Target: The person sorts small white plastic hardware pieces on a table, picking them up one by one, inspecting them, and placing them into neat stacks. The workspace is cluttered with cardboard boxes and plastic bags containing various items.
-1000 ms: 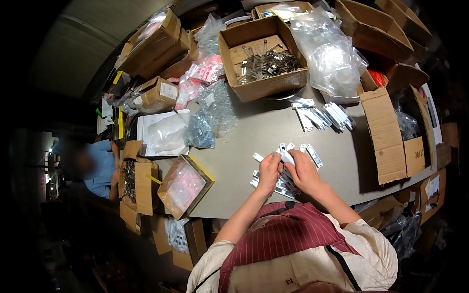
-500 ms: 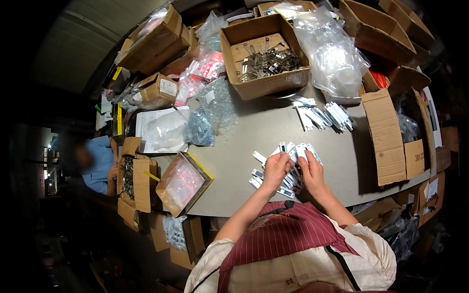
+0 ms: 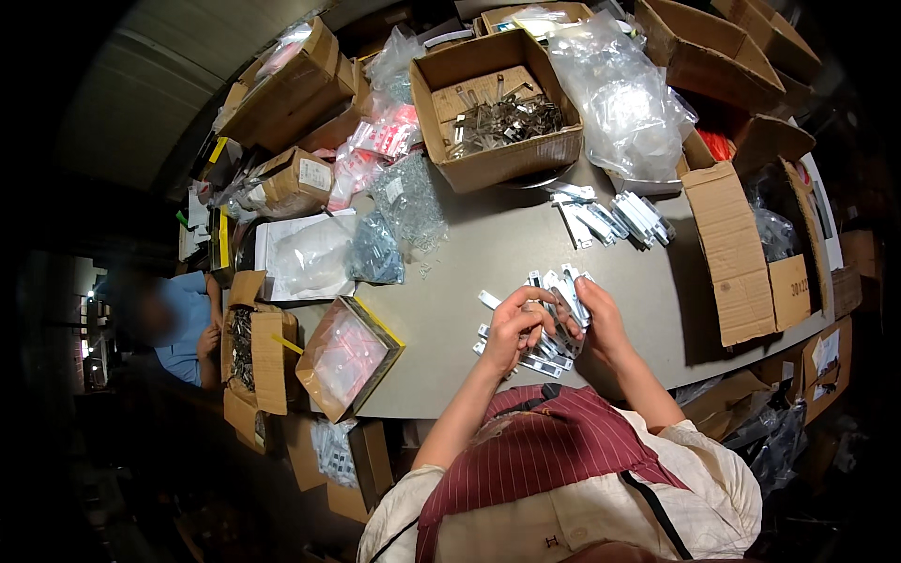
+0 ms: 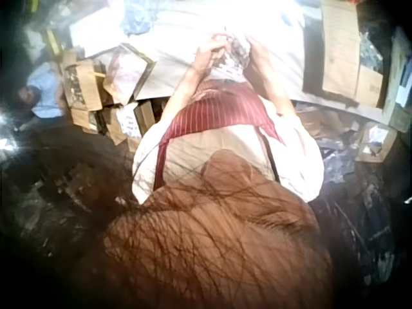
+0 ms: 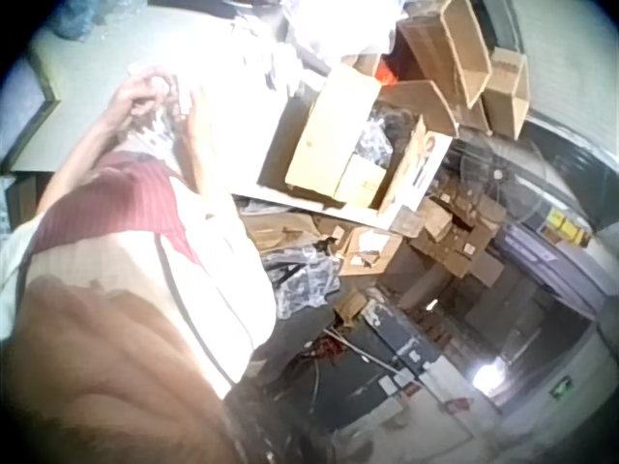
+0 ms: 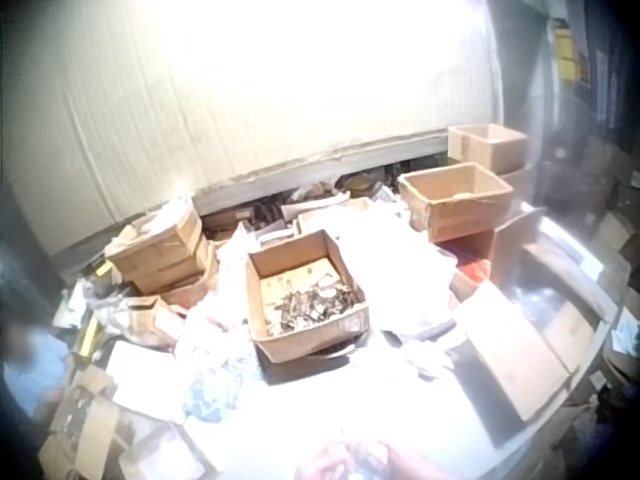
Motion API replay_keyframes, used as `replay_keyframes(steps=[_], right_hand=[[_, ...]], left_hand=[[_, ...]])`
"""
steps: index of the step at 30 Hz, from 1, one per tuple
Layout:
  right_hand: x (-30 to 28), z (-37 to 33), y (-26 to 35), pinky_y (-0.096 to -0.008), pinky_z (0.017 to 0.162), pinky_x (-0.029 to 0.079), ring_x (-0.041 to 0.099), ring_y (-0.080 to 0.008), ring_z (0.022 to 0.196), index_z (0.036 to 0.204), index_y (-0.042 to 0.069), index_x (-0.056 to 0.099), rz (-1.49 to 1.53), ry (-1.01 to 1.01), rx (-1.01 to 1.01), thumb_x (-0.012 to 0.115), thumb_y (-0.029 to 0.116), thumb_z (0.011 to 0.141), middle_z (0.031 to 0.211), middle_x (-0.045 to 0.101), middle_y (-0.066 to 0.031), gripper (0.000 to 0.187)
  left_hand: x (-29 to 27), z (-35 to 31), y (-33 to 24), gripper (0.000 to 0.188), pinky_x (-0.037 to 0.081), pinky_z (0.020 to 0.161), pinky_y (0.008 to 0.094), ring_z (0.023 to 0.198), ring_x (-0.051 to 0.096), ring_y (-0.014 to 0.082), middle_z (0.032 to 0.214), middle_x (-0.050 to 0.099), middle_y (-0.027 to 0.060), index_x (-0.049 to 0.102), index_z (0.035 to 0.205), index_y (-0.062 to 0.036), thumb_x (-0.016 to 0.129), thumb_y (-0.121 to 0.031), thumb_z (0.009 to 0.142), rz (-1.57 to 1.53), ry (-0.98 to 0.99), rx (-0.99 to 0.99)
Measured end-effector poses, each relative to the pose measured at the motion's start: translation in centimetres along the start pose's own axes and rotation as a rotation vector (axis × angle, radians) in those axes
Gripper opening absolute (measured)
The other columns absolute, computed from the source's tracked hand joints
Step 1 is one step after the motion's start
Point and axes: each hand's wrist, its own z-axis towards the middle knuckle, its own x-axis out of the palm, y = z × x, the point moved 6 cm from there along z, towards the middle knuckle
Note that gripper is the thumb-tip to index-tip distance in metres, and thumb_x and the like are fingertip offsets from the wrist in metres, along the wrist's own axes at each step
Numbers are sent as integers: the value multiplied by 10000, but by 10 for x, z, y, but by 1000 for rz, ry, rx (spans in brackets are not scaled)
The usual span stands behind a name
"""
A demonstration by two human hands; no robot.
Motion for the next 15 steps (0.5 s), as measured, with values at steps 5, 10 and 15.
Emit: replay_keyframes(steps=[5, 10, 15], right_hand=[[-1, -3, -6, -191, 422, 368, 492, -61, 497, 1091, 55, 552, -107, 42, -14, 448, 395, 1049, 724, 604, -36, 357], [-11, -2, -19, -274, 499, 440, 583, -128, 568, 1141, 28, 556, -464, -65, -224, 475, 368, 1047, 730, 629, -60, 362], [13, -20, 3, -447, 631, 502, 669, -373, 723, 1172, 11, 565, -1082, -267, -711, 535, 234, 1005, 795, 659, -204, 281]], left_hand=[[1, -1, 2, 201, 296, 478, 176, 566, 453, 31, 765, 634, 28, 609, 1007, -42, 575, -238, 982, 52, -23, -26], [8, 0, -2, 297, 312, 496, 184, 548, 438, 24, 723, 620, 5, 606, 945, -58, 553, -339, 1023, 156, -141, -72], [9, -5, -1, 283, 290, 447, 200, 500, 390, 27, 686, 583, -4, 586, 906, -59, 532, -305, 1035, 95, -275, -102]])
